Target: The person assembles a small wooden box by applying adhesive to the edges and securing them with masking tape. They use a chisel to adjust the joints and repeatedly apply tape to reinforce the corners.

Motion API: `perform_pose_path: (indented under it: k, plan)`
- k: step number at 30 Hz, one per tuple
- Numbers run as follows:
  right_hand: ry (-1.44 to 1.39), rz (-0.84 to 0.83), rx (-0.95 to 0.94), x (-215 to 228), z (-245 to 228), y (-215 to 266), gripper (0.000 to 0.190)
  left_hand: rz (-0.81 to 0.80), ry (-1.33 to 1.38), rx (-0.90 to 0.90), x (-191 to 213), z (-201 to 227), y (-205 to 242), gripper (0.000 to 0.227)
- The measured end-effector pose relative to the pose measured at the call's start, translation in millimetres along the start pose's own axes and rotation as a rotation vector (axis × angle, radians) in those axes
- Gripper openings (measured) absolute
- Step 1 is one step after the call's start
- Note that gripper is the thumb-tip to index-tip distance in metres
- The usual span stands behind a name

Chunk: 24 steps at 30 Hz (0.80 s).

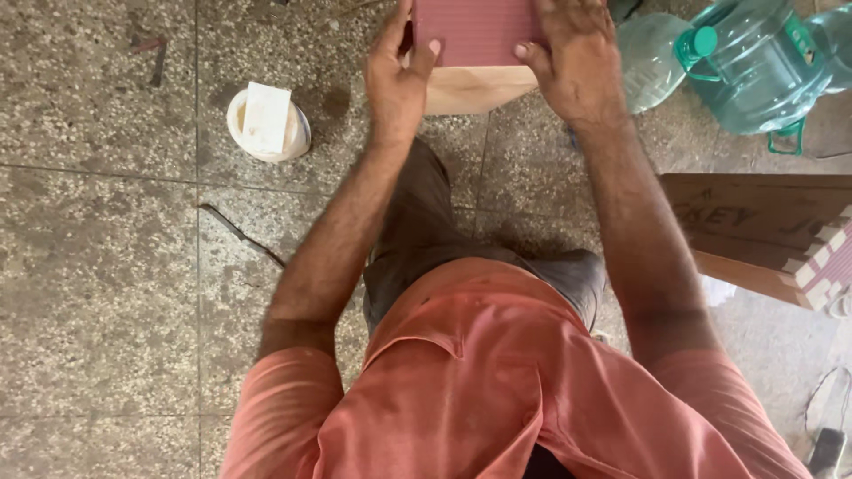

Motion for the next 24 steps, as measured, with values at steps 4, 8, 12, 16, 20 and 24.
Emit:
perform_pose_path:
  k: [4, 8, 12, 16, 20, 24]
  plan:
    - [-0.064, 0.131, 0.01, 3, 6, 7, 0.061, 0.061, 0.0, 0.077, 3, -5, 15, 0.052]
    - [-0.618, 0.303, -0.211, 14, 60, 18, 0.06, 0.059, 0.04, 0.117, 5, 0, 12, 0.047]
    - [-1.05, 0.232, -0.508, -10, 95, 31, 0.054, 0.052, 0.033, 0.094, 7, 3, 11, 0.045]
    - [-0.932, 0.221, -0.551, -8, 101, 38, 0.046, 0.016, -0.01, 0.023, 5, 3, 4, 0.044]
    - [-0.958, 0.252, -0.601, -7, 100, 40, 0.048, 0.032, -0.084, -0.056, 9, 11, -1, 0.044]
    - [-1.003, 0.312, -0.53, -7, 94, 41, 0.049, 0.001, -0.148, -0.063, 9, 21, -3, 0.045]
Point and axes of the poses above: each hand's wrist, its own y-axis away from the middle knuckle, its own x-axis out of the back of the hand, z = x × y, the point moved 10 cm from there along -y, towards the middle knuckle, and after that the axes turned 8 degrees about z, right-handed, at the moved point
